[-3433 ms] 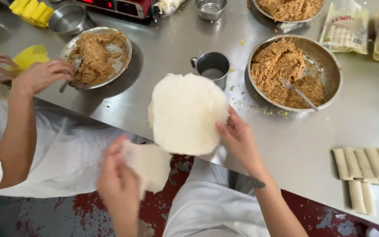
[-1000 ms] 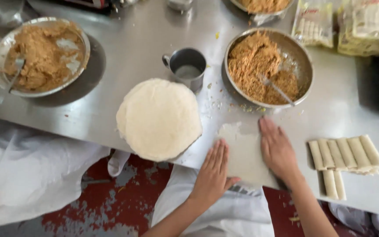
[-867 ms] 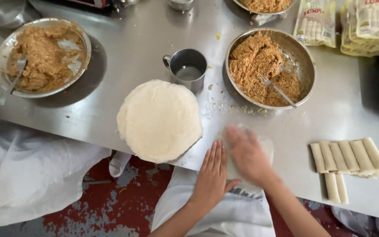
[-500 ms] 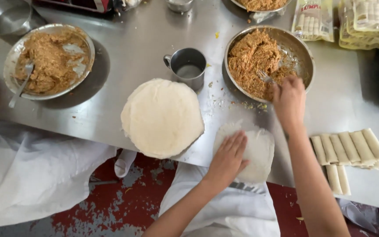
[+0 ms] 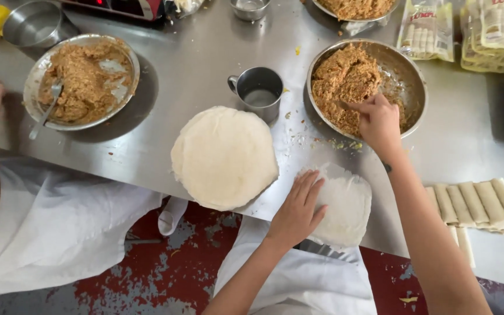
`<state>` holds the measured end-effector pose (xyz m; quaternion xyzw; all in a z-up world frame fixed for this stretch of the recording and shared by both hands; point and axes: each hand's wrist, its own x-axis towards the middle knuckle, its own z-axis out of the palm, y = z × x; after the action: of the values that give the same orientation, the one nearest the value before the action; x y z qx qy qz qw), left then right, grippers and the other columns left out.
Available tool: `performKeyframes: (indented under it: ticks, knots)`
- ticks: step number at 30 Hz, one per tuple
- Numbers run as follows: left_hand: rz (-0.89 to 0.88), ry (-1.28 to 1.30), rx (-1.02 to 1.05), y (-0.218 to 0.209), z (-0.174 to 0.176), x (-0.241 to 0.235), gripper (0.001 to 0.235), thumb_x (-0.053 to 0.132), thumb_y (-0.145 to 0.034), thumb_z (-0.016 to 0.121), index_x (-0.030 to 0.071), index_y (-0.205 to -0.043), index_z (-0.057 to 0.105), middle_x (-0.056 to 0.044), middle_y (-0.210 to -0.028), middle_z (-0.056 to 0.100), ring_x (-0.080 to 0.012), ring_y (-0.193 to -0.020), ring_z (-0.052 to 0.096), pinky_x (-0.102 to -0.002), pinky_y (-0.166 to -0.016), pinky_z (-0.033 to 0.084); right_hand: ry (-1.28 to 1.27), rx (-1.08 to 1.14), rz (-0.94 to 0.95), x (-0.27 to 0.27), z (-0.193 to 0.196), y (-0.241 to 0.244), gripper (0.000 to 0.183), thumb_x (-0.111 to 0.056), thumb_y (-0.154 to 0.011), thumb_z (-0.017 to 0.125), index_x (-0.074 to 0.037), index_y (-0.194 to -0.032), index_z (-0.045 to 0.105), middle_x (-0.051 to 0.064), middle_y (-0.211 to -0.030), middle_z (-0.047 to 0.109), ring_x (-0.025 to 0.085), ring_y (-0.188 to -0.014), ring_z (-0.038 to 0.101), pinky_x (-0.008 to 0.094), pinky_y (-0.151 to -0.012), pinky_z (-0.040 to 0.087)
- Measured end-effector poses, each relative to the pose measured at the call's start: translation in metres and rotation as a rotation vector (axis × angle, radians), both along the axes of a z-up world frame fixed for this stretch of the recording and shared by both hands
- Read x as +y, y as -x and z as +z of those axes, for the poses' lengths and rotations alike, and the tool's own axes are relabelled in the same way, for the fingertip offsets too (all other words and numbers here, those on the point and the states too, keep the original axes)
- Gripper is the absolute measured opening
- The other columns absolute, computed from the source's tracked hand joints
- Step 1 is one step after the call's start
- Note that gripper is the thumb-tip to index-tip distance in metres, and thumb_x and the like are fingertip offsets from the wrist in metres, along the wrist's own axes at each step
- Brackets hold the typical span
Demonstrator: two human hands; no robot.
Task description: Manually rolling spring rolls by adding filling to wrappers and folding them on a production table.
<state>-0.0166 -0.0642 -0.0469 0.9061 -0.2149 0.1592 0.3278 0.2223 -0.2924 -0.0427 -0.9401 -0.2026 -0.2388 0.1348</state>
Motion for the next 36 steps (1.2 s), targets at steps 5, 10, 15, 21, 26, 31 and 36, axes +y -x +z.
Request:
performKeyframes:
  ticks: [5, 10, 15, 21, 26, 31, 36]
  knots:
    - [-0.01, 0.002, -0.032, -0.001, 0.0, 0.001, 0.051, 0.026, -0.108, 0.053, -0.003, -0.15, 0.045, -0.025, -0.154, 0.045, -0.0383, -0.149, 0.045, -0.05, -0.128, 0.032, -0.067, 0.16, -0.05, 0.001, -0.003, 0.038, 0.028, -0.005, -0.09, 0.068, -0.023, -0.106, 0.084, 0.007, -0.096, 0.065, 0.036, -0.092, 0.072, 0.044, -0.083, 0.052]
    - [0.01, -0.025, -0.081, 0.001, -0.002, 0.001, 0.047, 0.023, -0.109, 0.054, -0.001, -0.149, 0.047, -0.023, -0.151, 0.048, -0.0367, -0.147, 0.048, -0.049, -0.128, 0.034, -0.044, 0.16, -0.219, 0.012, -0.014, 0.061, 0.044, -0.004, -0.089, 0.064, -0.023, -0.124, 0.084, 0.008, -0.107, 0.059, 0.036, -0.094, 0.071, 0.042, -0.083, 0.051]
    - [0.028, -0.051, -0.146, 0.001, -0.007, 0.0, 0.045, 0.021, -0.108, 0.057, 0.0, -0.147, 0.049, -0.021, -0.15, 0.048, -0.0348, -0.147, 0.049, -0.047, -0.128, 0.037, -0.301, 0.221, -0.072, 0.027, -0.004, 0.065, 0.051, 0.008, -0.092, 0.056, -0.012, -0.132, 0.08, 0.019, -0.104, 0.057, 0.049, -0.098, 0.066, 0.044, -0.089, 0.051]
    - [-0.008, 0.009, -0.033, 0.02, 0.002, 0.016, 0.049, 0.019, -0.106, 0.061, -0.001, -0.149, 0.048, -0.026, -0.153, 0.043, -0.0405, -0.148, 0.043, -0.052, -0.128, 0.032, -0.572, 0.352, -0.009, 0.026, 0.106, 0.188, 0.024, 0.004, -0.103, 0.062, -0.003, -0.119, 0.078, 0.025, -0.116, 0.074, 0.044, -0.113, 0.07, 0.046, -0.096, 0.054]
    - [-0.097, -0.155, 0.005, 0.038, 0.001, 0.044, 0.087, 0.036, -0.092, 0.08, -0.003, -0.156, 0.036, -0.027, -0.165, 0.032, -0.0415, -0.157, 0.03, -0.059, -0.13, 0.027, -0.405, 0.337, -0.036, -0.005, 0.034, 0.286, 0.041, 0.008, -0.095, 0.061, -0.012, -0.126, 0.078, 0.002, -0.119, 0.077, 0.016, -0.102, 0.067, 0.029, -0.089, 0.048]
    - [-0.194, -0.103, 0.086, 0.043, 0.012, 0.054, 0.096, -0.022, -0.085, 0.068, 0.005, -0.166, 0.025, -0.019, -0.17, 0.028, -0.0358, -0.155, 0.04, -0.047, -0.122, 0.044, -0.251, 0.382, -0.087, -0.027, 0.043, 0.298, 0.042, 0.013, -0.088, 0.068, -0.011, -0.119, 0.081, 0.003, -0.118, 0.081, 0.018, -0.106, 0.074, 0.033, -0.102, 0.057]
    - [-0.244, -0.063, 0.117, 0.038, 0.01, 0.044, 0.096, -0.001, -0.082, 0.088, 0.005, -0.162, 0.036, -0.015, -0.164, 0.038, -0.0329, -0.132, 0.059, -0.046, -0.105, 0.055, -0.219, 0.474, -0.066, -0.01, 0.043, 0.275, 0.016, -0.016, -0.095, 0.073, -0.015, -0.108, 0.084, 0.0, -0.095, 0.079, 0.019, -0.073, 0.07, 0.037, -0.081, 0.052]
